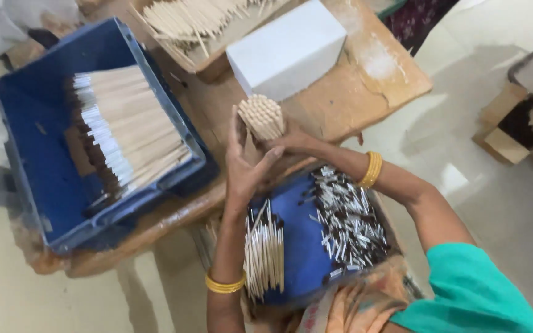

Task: The person sorts wooden sticks by hand, picking them up from a container and placing them into bundles or other containers.

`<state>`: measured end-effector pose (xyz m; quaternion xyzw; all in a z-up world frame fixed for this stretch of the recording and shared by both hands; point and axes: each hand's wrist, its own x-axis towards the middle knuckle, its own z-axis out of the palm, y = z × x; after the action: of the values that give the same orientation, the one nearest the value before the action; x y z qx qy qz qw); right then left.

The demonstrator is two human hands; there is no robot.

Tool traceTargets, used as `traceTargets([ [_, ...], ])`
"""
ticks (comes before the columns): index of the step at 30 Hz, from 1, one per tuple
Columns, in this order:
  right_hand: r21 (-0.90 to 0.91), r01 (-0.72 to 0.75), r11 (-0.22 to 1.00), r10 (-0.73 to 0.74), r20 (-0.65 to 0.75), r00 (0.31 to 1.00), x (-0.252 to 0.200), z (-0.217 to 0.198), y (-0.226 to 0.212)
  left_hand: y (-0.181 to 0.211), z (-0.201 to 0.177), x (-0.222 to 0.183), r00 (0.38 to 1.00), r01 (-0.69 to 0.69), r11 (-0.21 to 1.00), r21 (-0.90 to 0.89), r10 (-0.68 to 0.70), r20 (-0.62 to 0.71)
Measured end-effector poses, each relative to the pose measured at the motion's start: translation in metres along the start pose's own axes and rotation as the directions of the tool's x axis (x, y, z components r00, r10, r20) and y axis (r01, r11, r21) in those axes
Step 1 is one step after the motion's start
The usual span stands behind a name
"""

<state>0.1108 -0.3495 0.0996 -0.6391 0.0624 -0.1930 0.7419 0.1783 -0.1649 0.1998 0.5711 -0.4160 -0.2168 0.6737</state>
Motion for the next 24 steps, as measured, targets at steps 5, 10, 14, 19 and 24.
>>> traceTargets([
  [5, -0.204, -0.188, 0.961, 0.244, 0.296, 0.924, 0.019, -0.015, -0.022, 0.004, -0.006, 0.049, 0.980, 0.141, 0.990, 0.022, -0.143, 0.139],
  [10, -0.006, -0.068, 0.998, 0.064, 0.431, 0.900, 0.021, -0.045, 0.015, -0.019, 0.002, 0.061, 0.982, 0.102, 0.992, 0.075, -0.112, 0.150],
  [14, -0.100, -0.084, 0.991, 0.117, 0.391, 0.913, 0.027, -0.036, 0.015, -0.021, 0.008, 0.069, 0.967, -0.228, 0.969, 0.091, 0.215, 0.138],
  [19, -0.206, -0.100, 0.974, 0.166, 0.333, 0.928, 0.030, -0.015, -0.003, -0.039, 0.018, 0.062, 0.975, -0.212, 0.972, 0.098, 0.204, 0.083],
  [24, -0.314, -0.114, 0.943, 0.206, 0.277, 0.939, 0.021, 0.009, -0.034, -0.057, 0.024, 0.050, 0.902, -0.332, 0.883, 0.332, 0.400, -0.162],
])
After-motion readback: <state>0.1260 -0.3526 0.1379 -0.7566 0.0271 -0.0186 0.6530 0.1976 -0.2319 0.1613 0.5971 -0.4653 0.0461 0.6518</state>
